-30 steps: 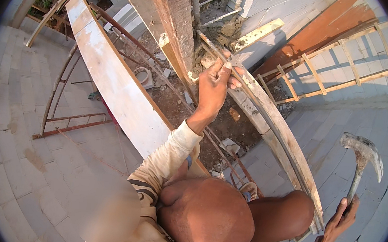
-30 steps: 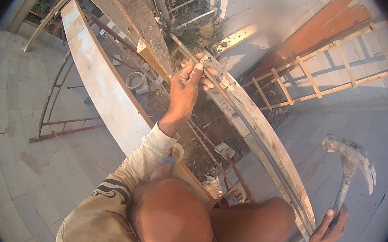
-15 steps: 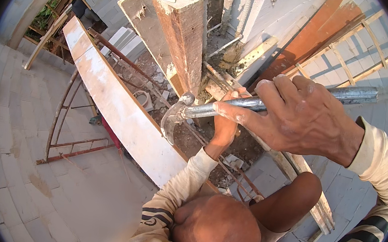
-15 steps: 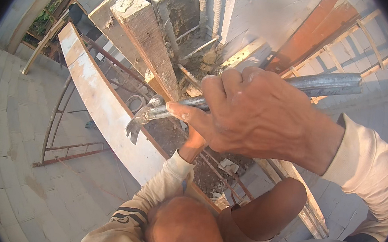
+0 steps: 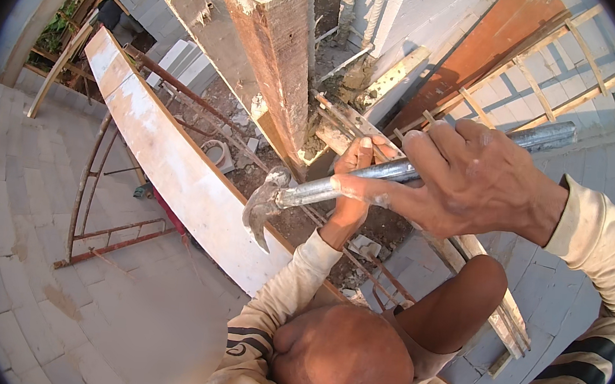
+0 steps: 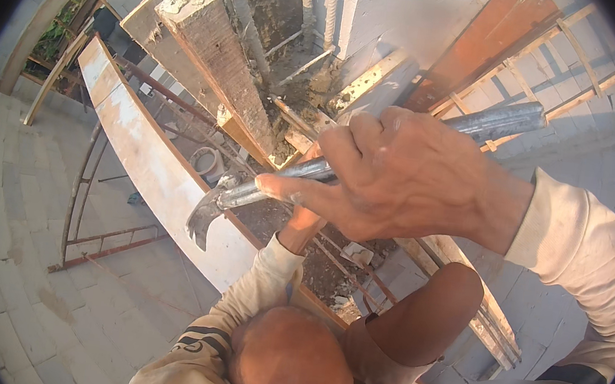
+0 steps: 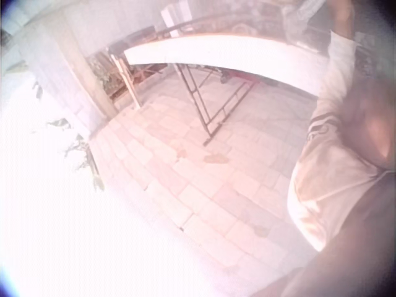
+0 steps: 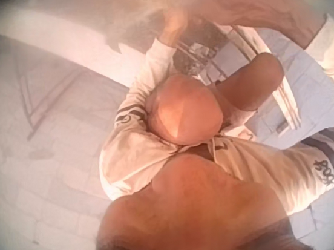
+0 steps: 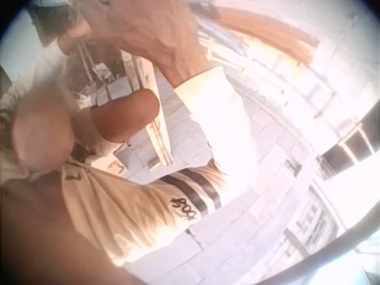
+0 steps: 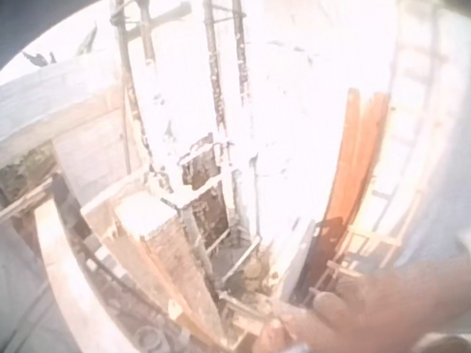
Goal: The person assembles a curved wooden formwork section by aligning planks against a concrete wall, tapping them with a hammer, and measuring the span with a tape measure. He repeatedly adjusts the planks and checks alignment while standing on a scaffold.
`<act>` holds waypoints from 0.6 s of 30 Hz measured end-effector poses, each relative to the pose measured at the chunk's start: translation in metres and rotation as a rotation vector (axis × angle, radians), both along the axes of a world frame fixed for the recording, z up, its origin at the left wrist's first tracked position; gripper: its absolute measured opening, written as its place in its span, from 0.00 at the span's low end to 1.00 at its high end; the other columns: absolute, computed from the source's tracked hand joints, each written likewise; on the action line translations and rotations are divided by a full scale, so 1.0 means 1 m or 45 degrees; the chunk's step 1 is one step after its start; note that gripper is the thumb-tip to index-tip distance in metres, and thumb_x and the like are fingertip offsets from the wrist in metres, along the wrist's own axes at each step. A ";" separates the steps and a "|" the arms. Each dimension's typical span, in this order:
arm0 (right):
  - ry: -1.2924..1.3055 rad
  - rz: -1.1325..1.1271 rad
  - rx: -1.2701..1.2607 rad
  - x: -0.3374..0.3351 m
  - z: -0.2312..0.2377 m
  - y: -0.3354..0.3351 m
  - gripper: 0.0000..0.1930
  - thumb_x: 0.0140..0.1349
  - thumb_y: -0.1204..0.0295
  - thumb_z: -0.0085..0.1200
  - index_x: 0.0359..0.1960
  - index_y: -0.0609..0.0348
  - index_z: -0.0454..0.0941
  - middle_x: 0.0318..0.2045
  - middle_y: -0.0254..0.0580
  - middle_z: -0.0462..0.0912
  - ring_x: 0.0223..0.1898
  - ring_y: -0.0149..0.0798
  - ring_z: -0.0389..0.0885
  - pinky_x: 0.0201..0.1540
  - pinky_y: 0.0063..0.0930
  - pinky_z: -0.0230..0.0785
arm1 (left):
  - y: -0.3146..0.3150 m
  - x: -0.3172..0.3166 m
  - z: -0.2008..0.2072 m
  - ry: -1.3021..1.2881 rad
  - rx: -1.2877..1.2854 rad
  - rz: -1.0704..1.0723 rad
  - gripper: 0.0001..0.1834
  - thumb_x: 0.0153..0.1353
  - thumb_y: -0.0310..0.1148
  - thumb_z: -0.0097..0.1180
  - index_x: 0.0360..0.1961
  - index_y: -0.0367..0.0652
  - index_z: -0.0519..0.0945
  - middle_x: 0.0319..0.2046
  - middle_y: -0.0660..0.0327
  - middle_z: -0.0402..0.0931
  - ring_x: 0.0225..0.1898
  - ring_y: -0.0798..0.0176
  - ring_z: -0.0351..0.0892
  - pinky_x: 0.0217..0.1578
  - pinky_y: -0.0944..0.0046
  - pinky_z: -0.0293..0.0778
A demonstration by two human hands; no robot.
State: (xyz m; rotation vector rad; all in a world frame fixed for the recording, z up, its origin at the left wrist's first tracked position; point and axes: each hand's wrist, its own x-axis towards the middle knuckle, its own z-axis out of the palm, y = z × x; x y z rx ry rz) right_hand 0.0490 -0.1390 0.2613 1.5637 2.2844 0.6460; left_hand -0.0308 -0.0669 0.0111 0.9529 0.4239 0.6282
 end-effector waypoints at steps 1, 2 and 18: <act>-0.019 -0.090 -0.075 0.007 -0.003 0.002 0.24 0.69 0.62 0.57 0.67 0.40 0.81 0.23 0.34 0.68 0.23 0.33 0.75 0.17 0.27 0.61 | 0.000 0.000 0.001 0.151 -0.094 -0.021 0.20 0.84 0.44 0.46 0.47 0.38 0.81 0.36 0.62 0.84 0.38 0.72 0.80 0.40 0.67 0.77; -0.058 -0.333 -0.076 0.011 -0.007 0.007 0.25 0.69 0.62 0.57 0.68 0.42 0.80 0.23 0.33 0.69 0.23 0.32 0.75 0.18 0.27 0.60 | -0.001 0.002 0.002 0.055 -0.075 -0.042 0.20 0.84 0.44 0.46 0.48 0.37 0.81 0.36 0.62 0.84 0.39 0.72 0.81 0.41 0.67 0.77; -0.007 0.197 -0.005 -0.012 -0.017 -0.002 0.32 0.68 0.66 0.55 0.76 0.43 0.71 0.27 0.33 0.69 0.25 0.32 0.69 0.20 0.25 0.58 | -0.005 -0.001 0.004 0.024 -0.184 -0.158 0.17 0.84 0.42 0.44 0.53 0.38 0.78 0.42 0.60 0.83 0.42 0.69 0.82 0.45 0.61 0.83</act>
